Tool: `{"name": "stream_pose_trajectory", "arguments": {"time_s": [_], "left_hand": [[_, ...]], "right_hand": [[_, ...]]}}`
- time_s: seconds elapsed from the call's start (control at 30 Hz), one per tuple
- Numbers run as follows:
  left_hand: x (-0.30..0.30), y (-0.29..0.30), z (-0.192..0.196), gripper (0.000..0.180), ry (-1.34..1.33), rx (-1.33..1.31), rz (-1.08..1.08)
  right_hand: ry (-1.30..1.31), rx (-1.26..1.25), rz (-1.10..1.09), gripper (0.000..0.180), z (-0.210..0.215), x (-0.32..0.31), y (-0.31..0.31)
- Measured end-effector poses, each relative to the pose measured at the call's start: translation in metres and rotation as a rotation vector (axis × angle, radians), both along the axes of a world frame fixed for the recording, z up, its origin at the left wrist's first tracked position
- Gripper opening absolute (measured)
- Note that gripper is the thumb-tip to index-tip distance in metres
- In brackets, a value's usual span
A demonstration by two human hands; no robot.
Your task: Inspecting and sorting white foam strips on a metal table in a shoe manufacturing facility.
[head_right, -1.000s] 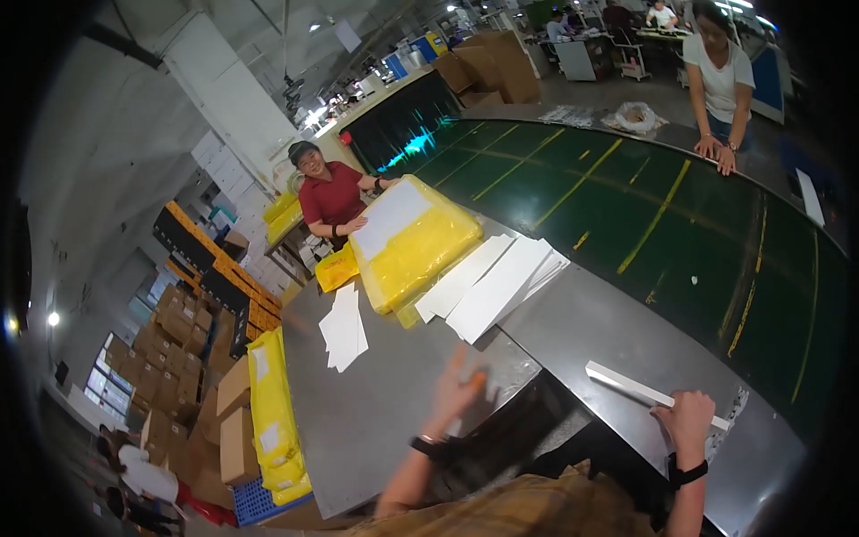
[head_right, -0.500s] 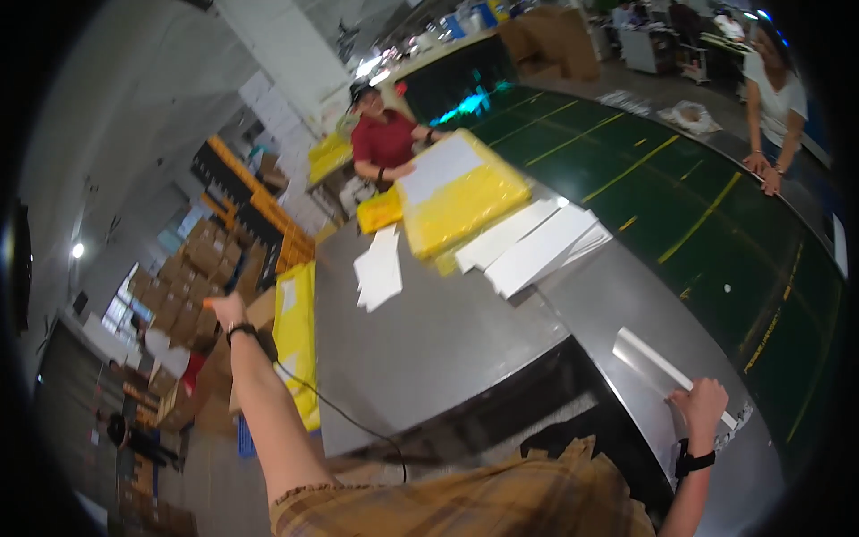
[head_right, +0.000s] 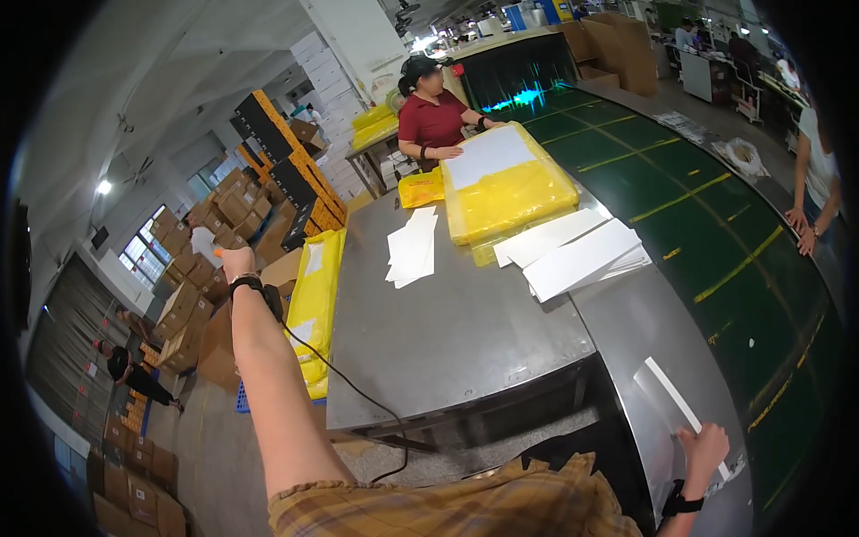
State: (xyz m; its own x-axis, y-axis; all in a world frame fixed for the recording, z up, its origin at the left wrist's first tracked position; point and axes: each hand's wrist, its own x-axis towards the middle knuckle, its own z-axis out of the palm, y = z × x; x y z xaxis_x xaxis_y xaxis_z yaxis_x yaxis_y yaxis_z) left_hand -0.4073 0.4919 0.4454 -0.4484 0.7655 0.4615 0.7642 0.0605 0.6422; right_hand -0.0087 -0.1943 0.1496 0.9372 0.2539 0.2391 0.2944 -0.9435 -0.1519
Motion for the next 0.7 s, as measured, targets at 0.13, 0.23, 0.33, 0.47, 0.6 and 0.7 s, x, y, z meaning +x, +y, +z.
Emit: {"name": "stream_pose_trajectory", "arguments": {"time_s": [0.13,0.23,0.33,0.47,0.6,0.7], "left_hand": [[0.007,0.013,0.0,0.046,0.009,0.049,0.0],[-0.015,0.025,0.017,0.037,0.019,0.086,-0.034],[0.04,0.022,0.011,0.038,0.211,0.087,-0.073],[0.057,0.015,0.025,0.042,0.217,0.048,-0.098],[0.083,0.006,0.025,0.048,0.277,0.097,-0.088],[0.127,-0.044,0.039,0.044,0.251,0.151,-0.069]], "right_hand": [[0.016,-0.033,-0.053,0.04,-0.003,-0.004,-0.012],[-0.047,0.009,0.026,0.041,-0.031,0.005,-0.029],[-0.013,-0.038,-0.014,0.04,-0.023,0.005,-0.027],[0.032,-0.019,-0.015,0.039,-0.019,0.004,-0.022],[0.042,-0.01,-0.014,0.038,-0.023,0.005,-0.015],[0.004,-0.016,-0.039,0.038,-0.014,-0.005,-0.024]]}}
